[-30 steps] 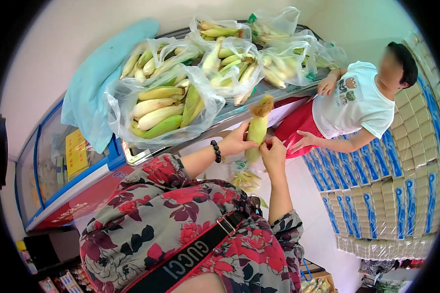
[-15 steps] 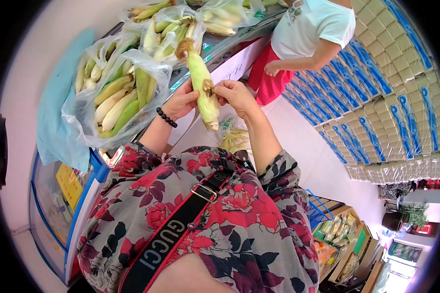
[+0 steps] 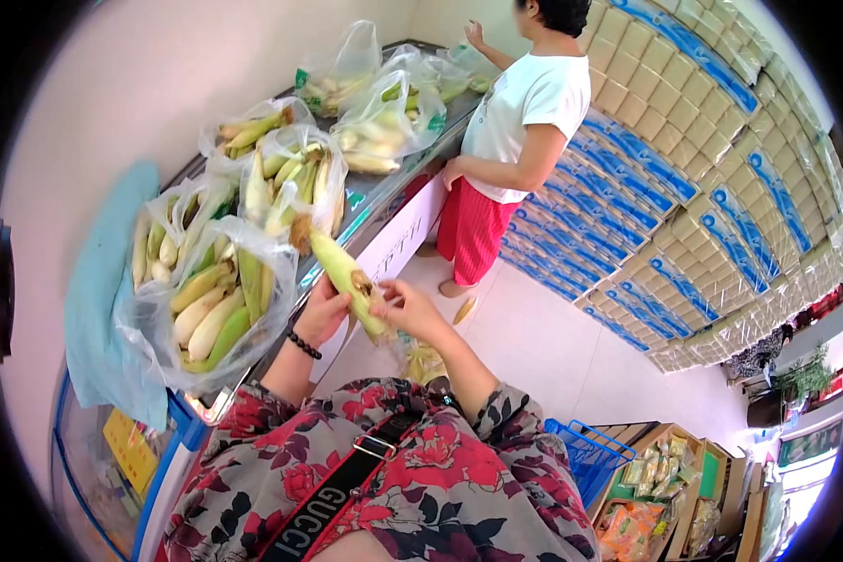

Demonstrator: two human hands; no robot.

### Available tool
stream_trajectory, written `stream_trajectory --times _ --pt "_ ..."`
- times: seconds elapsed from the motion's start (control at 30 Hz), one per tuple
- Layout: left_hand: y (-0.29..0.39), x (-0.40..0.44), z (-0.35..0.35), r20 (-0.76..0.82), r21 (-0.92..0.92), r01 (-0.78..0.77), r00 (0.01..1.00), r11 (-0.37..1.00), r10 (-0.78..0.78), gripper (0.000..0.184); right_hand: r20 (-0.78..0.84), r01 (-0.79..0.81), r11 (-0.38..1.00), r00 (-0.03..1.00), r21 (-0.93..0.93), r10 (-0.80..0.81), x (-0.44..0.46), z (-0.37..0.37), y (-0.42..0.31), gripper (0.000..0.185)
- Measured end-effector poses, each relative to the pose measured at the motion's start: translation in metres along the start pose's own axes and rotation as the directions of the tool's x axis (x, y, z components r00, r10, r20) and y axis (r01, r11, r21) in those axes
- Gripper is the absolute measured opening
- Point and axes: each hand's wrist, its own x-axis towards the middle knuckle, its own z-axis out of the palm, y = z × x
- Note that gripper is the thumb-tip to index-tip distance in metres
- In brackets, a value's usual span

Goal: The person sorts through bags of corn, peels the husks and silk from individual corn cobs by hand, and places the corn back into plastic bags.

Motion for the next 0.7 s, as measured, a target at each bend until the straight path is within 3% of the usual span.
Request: stream_trajectory --times 0.07,0.23,0.3,0.4,0.57,0.7 --pt "-0.001 -0.001 0.003 -0.007 0.022 -0.013 1.000 1.000 0.013 0.073 0.120 -0.011 1.000 0.993 -0.011 0.012 -0.004 0.000 0.005 0.050" --pt "0.002 -0.002 0.011 -0.015 0.063 0.028 1.000 0.998 -0.027 0.068 0.095 -0.036 0.999 0.995 0.017 0.034 -0.007 0.001 0.025 0.053" --pt "0.005 0.000 0.010 -0.065 0.047 0.051 0.997 0.998 -0.048 0.056 0.091 -0.074 0.996 0.993 0.051 0.070 -0.010 -0.001 0.025 0.054" --pt "0.005 0.003 0.009 -0.117 0.001 0.041 0.992 0.999 -0.040 0.046 0.088 -0.111 0.970 0.992 0.217 0.094 -0.014 0.002 0.027 0.057" --pt "-0.004 0.002 0.010 -0.124 -0.099 -0.060 0.991 0.993 0.048 0.037 0.224 -0.223 0.901 0.964 0.372 0.146 -0.028 0.004 0.005 0.052" --pt "0.001 0.001 0.013 -0.131 0.000 -0.028 0.991 1.000 0.027 0.041 0.203 -0.234 0.830 0.968 0.506 0.149 -0.027 0.005 0.007 0.050"
